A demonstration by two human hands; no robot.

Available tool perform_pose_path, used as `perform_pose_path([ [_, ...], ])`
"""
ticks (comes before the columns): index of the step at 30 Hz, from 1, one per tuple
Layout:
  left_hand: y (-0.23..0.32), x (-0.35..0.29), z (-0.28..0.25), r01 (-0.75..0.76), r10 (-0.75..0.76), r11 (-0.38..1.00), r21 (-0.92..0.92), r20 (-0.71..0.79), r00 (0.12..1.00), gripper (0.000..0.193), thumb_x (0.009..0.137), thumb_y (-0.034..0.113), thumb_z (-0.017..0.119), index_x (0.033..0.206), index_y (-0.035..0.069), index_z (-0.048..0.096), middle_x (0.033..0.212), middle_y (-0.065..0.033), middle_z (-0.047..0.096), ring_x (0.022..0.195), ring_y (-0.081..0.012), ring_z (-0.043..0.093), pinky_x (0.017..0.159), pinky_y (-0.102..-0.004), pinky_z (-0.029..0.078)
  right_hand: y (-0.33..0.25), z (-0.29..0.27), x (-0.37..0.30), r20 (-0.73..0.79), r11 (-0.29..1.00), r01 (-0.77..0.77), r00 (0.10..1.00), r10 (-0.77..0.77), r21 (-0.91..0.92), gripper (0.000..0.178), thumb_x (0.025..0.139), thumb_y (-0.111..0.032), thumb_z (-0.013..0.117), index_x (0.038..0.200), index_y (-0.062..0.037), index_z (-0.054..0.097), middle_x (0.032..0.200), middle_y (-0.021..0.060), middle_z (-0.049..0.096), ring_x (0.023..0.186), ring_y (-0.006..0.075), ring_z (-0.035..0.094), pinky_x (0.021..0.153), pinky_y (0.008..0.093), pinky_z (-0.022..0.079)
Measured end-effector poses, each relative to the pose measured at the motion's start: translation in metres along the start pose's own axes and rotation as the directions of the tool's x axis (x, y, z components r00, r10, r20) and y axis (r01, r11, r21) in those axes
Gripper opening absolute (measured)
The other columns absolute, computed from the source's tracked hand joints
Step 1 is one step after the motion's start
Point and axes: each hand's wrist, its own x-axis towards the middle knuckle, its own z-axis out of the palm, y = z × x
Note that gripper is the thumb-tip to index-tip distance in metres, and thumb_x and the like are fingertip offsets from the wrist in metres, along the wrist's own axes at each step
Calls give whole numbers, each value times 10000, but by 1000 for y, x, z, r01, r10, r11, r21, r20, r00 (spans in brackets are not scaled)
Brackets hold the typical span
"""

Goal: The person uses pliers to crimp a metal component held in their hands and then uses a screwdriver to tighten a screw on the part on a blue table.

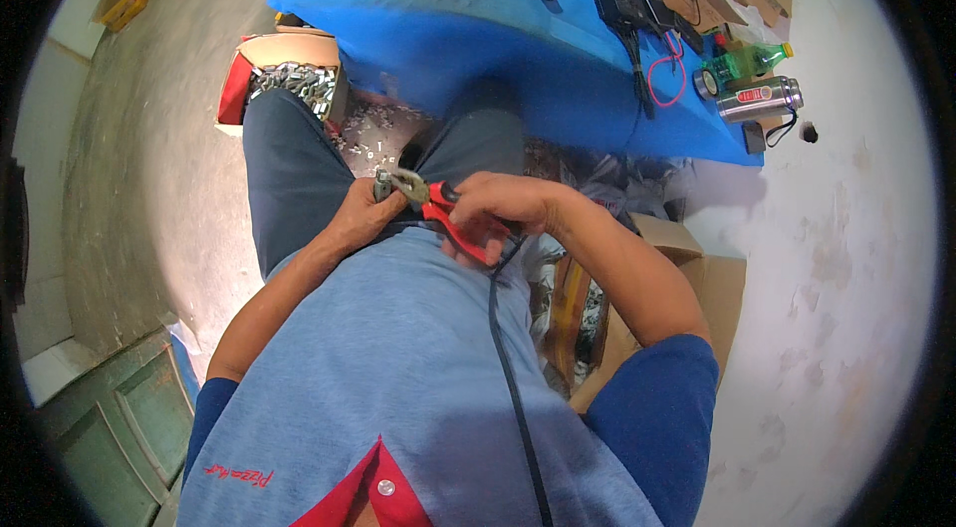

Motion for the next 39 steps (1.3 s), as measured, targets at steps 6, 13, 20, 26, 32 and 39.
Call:
perform_pose_path([
  [6, 3, 2, 0, 62, -62, 998, 14, 66, 996, 294, 982, 270, 625, 807, 34, 612, 676, 39, 544, 616, -57, 453, 532, -270, 363, -7, 1, 0, -70, 993, 100, 993, -95, 59, 319, 877, -188, 589, 1073, 62, 604, 972, 207, 717, 795, 231, 735, 536, 300, 583],
  [13, 3, -1, -15, 289, -237, 889, -356, 182, 954, 353, 968, 337, 619, 702, 152, 480, 587, 53, 394, 498, -67, 318, 458, -257, 222, 3, 13, 8, -227, 986, 151, 960, -162, -65, 295, 810, -149, 579, 1036, 40, 577, 894, 141, 697, 636, 164, 640, 502, 279, 511],
  [20, 4, -2, -20, 280, -194, 848, -450, 228, 954, 322, 959, 308, 605, 715, 142, 476, 596, 49, 386, 505, -67, 321, 456, -250, 220, 0, 23, 1, -222, 974, 90, 965, -137, -208, 323, 808, -123, 540, 1100, 11, 567, 940, 112, 673, 647, 143, 630, 504, 253, 511],
  [26, 11, -5, -18, 283, -225, 850, -443, 180, 958, 319, 956, 274, 598, 694, 150, 465, 598, 59, 383, 508, -59, 300, 472, -256, 208, 4, 29, -2, -279, 695, 87, 875, -396, -713, 436, 819, -98, 499, 1229, 47, 529, 967, 149, 636, 829, 262, 625, 731, 368, 549],
  [32, 9, -4, -20, 295, -232, 866, -404, 197, 952, 269, 944, 253, 589, 727, 139, 482, 606, 46, 402, 512, -61, 318, 462, -245, 228, 31, 38, 6, -248, 197, -151, 614, -750, -969, 629, 785, -66, 590, 1380, 48, 422, 1252, 230, 526, 1188, 394, 516, 919, 444, 516],
  [39, 10, -3, -16, 316, -260, 870, -378, 192, 946, 252, 945, 235, 587, 739, 134, 483, 611, 48, 399, 517, -61, 318, 466, -250, 232, 36, 38, 20, -75, -38, -244, 438, -896, -969, 651, 737, -63, 653, 1345, 69, 461, 1259, 218, 529, 1166, 373, 529, 895, 409, 526],
])
